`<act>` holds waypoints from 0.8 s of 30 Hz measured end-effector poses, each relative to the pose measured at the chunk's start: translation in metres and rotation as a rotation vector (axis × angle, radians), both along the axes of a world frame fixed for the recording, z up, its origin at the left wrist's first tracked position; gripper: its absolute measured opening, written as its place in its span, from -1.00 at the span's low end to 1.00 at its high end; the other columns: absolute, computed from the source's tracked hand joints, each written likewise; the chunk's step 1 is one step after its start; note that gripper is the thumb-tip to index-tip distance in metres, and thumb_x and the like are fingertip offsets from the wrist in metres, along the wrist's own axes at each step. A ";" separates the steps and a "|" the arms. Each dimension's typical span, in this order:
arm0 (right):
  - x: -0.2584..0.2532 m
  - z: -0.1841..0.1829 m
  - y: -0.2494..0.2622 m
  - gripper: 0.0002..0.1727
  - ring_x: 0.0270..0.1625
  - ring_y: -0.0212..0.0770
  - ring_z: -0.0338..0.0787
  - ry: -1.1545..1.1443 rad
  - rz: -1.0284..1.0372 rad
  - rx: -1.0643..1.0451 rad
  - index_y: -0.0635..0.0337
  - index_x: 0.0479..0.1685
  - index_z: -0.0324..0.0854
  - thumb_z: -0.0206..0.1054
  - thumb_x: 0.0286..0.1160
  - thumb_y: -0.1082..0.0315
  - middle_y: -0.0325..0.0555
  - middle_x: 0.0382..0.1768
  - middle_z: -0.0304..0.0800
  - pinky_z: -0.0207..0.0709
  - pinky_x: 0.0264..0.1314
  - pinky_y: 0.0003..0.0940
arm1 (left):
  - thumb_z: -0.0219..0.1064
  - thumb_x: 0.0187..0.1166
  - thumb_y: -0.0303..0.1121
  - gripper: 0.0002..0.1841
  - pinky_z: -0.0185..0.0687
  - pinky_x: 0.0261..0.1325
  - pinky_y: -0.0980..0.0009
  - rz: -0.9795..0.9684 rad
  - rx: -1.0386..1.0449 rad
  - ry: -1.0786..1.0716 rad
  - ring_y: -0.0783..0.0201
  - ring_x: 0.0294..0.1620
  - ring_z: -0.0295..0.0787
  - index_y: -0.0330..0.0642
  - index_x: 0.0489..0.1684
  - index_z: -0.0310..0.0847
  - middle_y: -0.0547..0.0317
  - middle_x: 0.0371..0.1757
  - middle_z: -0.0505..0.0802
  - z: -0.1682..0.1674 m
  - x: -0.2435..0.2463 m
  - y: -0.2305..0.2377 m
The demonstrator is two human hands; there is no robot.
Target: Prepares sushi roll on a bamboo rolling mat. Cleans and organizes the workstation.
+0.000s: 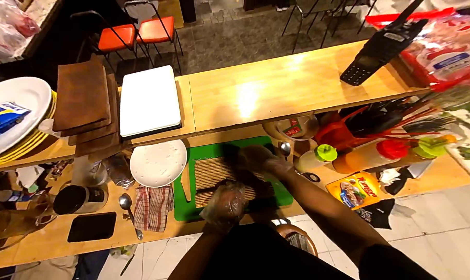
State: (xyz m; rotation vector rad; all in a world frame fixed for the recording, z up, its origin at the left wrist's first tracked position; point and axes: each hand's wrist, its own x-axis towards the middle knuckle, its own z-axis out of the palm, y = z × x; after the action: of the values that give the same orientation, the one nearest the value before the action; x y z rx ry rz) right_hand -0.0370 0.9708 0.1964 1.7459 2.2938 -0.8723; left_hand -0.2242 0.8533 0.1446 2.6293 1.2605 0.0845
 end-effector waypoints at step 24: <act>-0.018 0.004 -0.022 -0.70 0.11 0.07 0.78 0.159 0.103 -0.261 0.10 0.00 0.79 0.60 0.31 0.24 0.05 0.00 0.82 0.60 0.22 0.24 | 0.28 0.59 -0.02 -0.53 0.68 0.26 0.07 0.100 0.254 -0.143 0.06 0.23 0.81 -0.02 0.38 0.71 0.08 0.24 0.86 -0.012 -0.009 -0.015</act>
State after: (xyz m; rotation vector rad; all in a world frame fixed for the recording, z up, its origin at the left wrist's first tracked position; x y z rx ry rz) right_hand -0.0550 0.9490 0.2003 1.4849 2.2174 -1.2647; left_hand -0.2333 0.8386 0.1328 2.7060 1.4134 0.4704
